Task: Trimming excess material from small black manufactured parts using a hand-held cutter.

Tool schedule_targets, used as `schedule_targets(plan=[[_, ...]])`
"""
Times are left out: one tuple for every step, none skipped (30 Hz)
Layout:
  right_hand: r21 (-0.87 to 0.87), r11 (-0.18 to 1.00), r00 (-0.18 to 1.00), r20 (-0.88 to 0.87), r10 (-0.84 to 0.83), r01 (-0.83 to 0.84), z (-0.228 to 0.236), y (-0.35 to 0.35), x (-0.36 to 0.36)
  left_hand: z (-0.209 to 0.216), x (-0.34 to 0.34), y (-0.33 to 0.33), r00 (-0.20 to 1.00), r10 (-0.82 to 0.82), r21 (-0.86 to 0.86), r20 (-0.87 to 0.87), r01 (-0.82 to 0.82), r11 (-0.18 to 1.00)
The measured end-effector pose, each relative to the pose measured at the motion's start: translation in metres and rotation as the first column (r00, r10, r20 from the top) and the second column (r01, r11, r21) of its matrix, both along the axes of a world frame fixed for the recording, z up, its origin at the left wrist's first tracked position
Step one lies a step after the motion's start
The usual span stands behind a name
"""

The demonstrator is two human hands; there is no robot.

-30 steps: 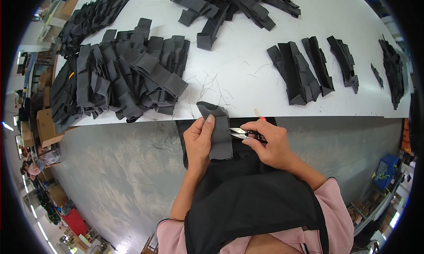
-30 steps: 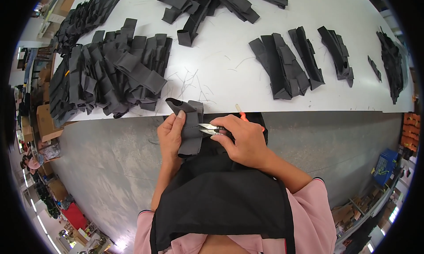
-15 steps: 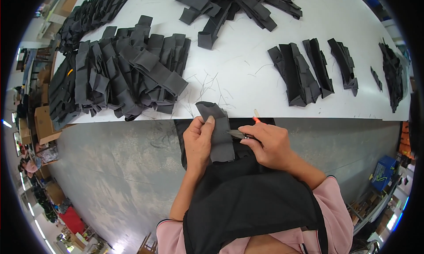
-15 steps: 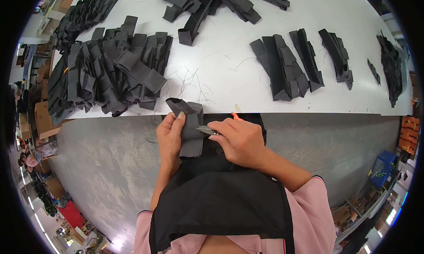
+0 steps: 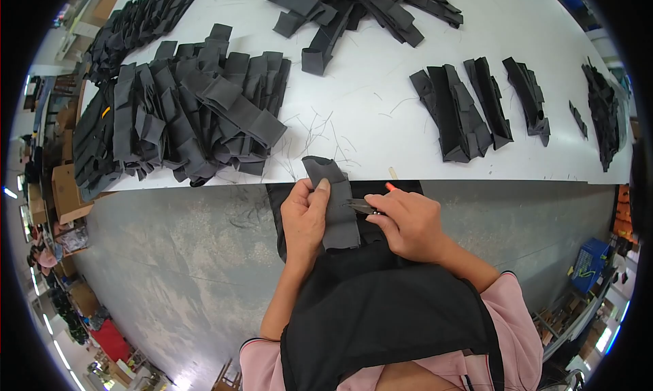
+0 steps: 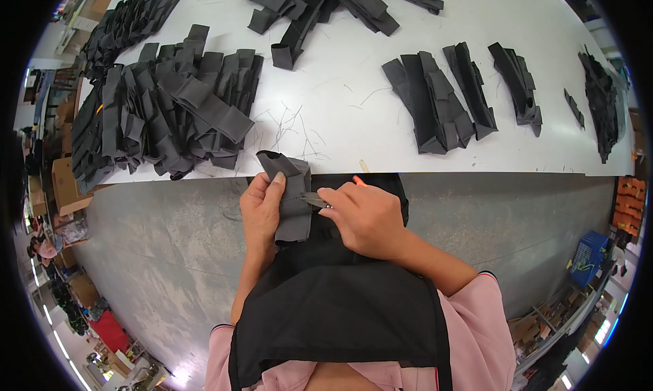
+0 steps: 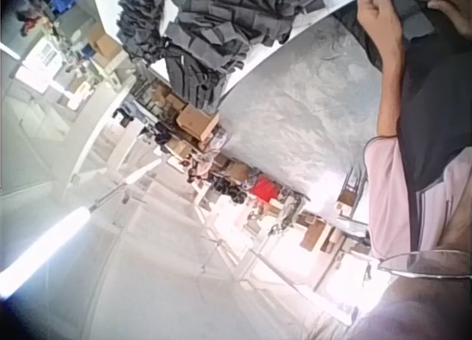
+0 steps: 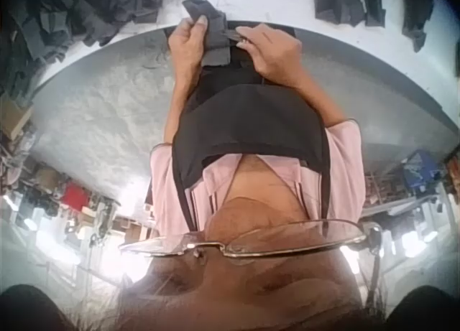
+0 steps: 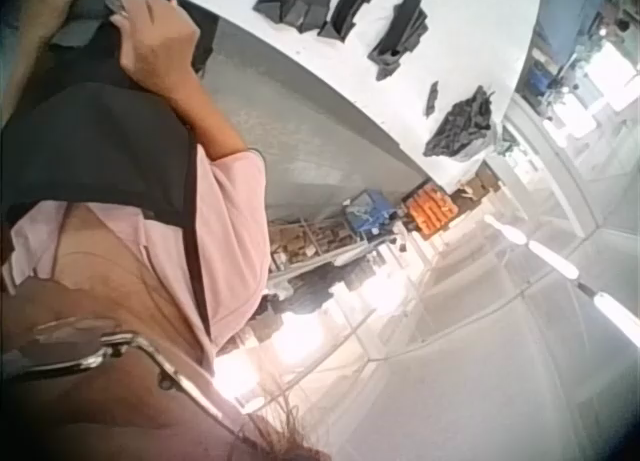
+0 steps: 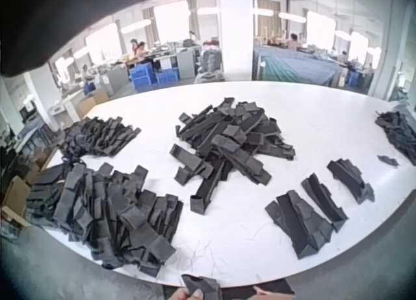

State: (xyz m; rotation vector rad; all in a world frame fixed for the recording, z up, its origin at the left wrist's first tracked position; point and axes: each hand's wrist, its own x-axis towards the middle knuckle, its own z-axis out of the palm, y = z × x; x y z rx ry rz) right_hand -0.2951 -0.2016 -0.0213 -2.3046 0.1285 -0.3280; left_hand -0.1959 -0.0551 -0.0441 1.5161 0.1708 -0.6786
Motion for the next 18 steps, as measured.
schedule_targets(plan=[[-0.114,0.993,0.998,0.057,0.017,-0.010,-0.0009,0.0007,-0.0001,-0.0006,-0.0001,-0.0002,1.000,-0.001,0.000,0.001,0.001,1.000],[-0.227,0.974,0.993,0.113,0.040,-0.013,-0.0011,0.0010,-0.0002,-0.0012,-0.0003,-0.0004,1.000,0.004,-0.011,-0.002,-0.004,1.000],[-0.226,0.974,0.993,0.112,0.039,-0.013,-0.0015,0.0006,-0.0003,-0.0021,-0.0006,-0.0004,1.000,0.009,-0.021,-0.007,-0.009,1.000],[-0.247,0.969,0.991,0.123,0.050,-0.018,-0.0019,-0.0002,-0.0002,-0.0019,-0.0008,-0.0008,1.000,0.009,-0.020,-0.007,-0.009,1.000],[-0.268,0.963,0.989,0.134,0.061,-0.023,-0.0022,-0.0006,-0.0002,-0.0012,-0.0011,-0.0016,1.000,0.013,-0.011,-0.014,-0.013,1.000],[-0.268,0.963,0.989,0.135,0.061,-0.023,-0.0030,-0.0004,-0.0006,-0.0005,-0.0012,-0.0024,1.000,0.017,-0.002,-0.020,-0.017,1.000],[-0.269,0.963,0.986,0.156,0.051,-0.007,-0.0043,0.0001,-0.0012,-0.0002,-0.0013,-0.0029,1.000,0.017,-0.002,-0.020,-0.017,1.000],[-0.269,0.963,0.983,0.177,0.040,0.010,-0.0053,0.0005,-0.0017,0.0000,-0.0014,-0.0033,1.000,0.017,0.001,-0.021,-0.017,1.000],[-0.268,0.963,0.983,0.178,0.040,0.009,-0.0058,0.0009,-0.0018,0.0001,-0.0015,-0.0035,1.000,0.018,0.004,-0.023,-0.018,1.000],[-0.260,0.965,0.981,0.190,0.035,0.016,-0.0061,0.0014,-0.0017,-0.0001,-0.0016,-0.0034,1.000,0.019,0.005,-0.023,-0.018,1.000],[-0.252,0.967,0.979,0.203,0.029,0.023,-0.0063,0.0015,-0.0018,-0.0005,-0.0017,-0.0034,1.000,0.005,0.022,-0.016,-0.005,1.000],[-0.253,0.967,0.979,0.202,0.028,0.024,-0.0058,0.0017,-0.0020,-0.0007,-0.0017,-0.0031,1.000,-0.010,0.039,-0.010,0.010,0.999],[-0.153,0.988,0.988,0.153,-0.004,0.027,-0.0048,0.0017,-0.0022,-0.0003,-0.0019,-0.0034,1.000,-0.011,0.039,-0.010,0.012,0.999],[-0.052,0.998,0.994,0.100,-0.030,0.036,-0.0041,0.0018,-0.0025,0.0005,-0.0024,-0.0040,1.000,-0.003,0.027,-0.011,0.003,1.000],[-0.052,0.998,0.994,0.101,-0.030,0.036,-0.0037,0.0013,-0.0031,0.0010,-0.0024,-0.0048,1.000,0.007,0.015,-0.010,-0.007,1.000],[0.002,0.997,0.992,0.105,-0.072,0.072,-0.0034,0.0008,-0.0043,0.0011,-0.0023,-0.0052,1.000,0.007,0.014,-0.010,-0.007,1.000],[0.057,0.992,0.988,0.107,-0.114,0.109,-0.0030,0.0004,-0.0049,0.0011,-0.0021,-0.0055,1.000,0.010,0.009,-0.006,-0.010,1.000],[0.058,0.993,0.988,0.106,-0.113,0.107,-0.0017,0.0009,-0.0042,0.0010,-0.0024,-0.0051,1.000,0.014,0.006,-0.003,-0.014,1.000]])
